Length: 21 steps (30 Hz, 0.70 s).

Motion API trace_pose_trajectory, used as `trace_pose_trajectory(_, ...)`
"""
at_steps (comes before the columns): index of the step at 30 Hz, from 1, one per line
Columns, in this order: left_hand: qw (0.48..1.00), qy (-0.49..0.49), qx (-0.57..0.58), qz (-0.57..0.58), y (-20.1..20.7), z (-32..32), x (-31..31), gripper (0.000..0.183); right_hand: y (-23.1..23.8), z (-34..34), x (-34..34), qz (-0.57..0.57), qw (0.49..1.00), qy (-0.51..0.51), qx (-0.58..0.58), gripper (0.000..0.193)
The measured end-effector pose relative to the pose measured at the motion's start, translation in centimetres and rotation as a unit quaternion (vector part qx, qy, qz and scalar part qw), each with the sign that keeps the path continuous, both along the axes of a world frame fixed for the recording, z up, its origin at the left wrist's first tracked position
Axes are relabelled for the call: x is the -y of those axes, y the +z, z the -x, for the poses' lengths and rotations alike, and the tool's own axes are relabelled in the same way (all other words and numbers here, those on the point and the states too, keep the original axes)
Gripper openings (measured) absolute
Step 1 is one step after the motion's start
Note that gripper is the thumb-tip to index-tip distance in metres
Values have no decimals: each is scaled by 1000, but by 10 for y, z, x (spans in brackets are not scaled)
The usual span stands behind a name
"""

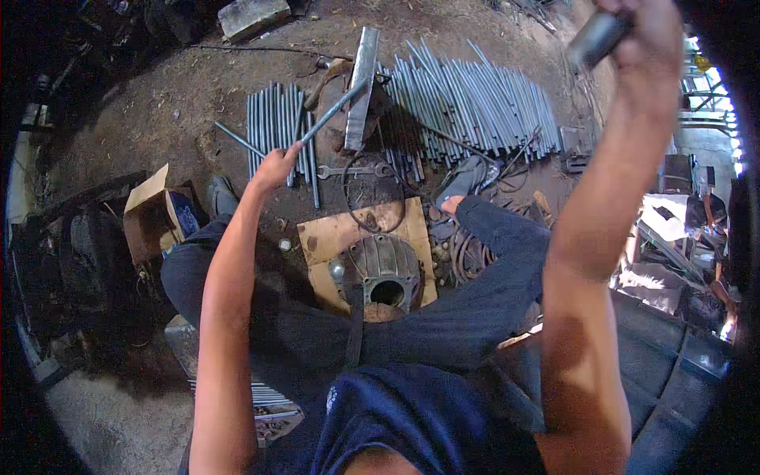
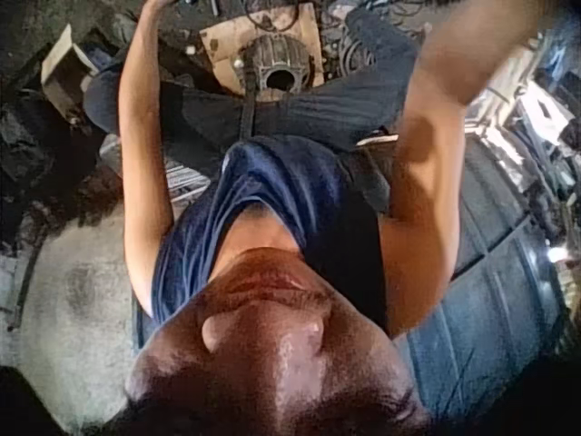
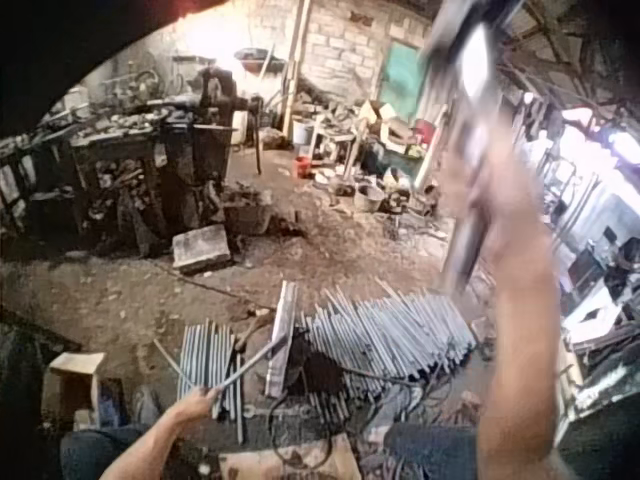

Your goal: The recorder uses a hammer to straighten metal rods on a specialized anvil.

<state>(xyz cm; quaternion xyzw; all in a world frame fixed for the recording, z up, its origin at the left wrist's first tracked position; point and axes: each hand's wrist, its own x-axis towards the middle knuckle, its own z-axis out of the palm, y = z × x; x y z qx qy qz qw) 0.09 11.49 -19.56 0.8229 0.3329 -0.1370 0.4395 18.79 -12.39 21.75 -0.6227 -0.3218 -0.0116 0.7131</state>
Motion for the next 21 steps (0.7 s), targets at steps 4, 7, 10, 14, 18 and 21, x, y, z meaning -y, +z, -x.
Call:
trace_pose_trajectory(4,999,-11,25,27,9,-39,26,71,-63,93,-52,52,997,-22,53,24)
trace_pose_trajectory(7,999,13,30,14,6,-20,16,71,-103,-21,-29,89,993,9,79,25)
trace_pose_trajectory(10,1000,-3,10,-1,3,-5,5,68,-255,-21,-31,111,990,22,81,26)
trace_pose_trajectory(14,994,21,77,-76,-42,19,3,65,-391,-9,9,241,856,-64,-453,19)
trace_pose_trajectory(18,1000,8,-9,-12,-19,13,-1,66,-423,-11,52,143,789,-43,-596,18)
trace_pose_trajectory(21,997,31,44,-54,-13,12,2,65,-466,16,75,182,740,-39,-646,17)
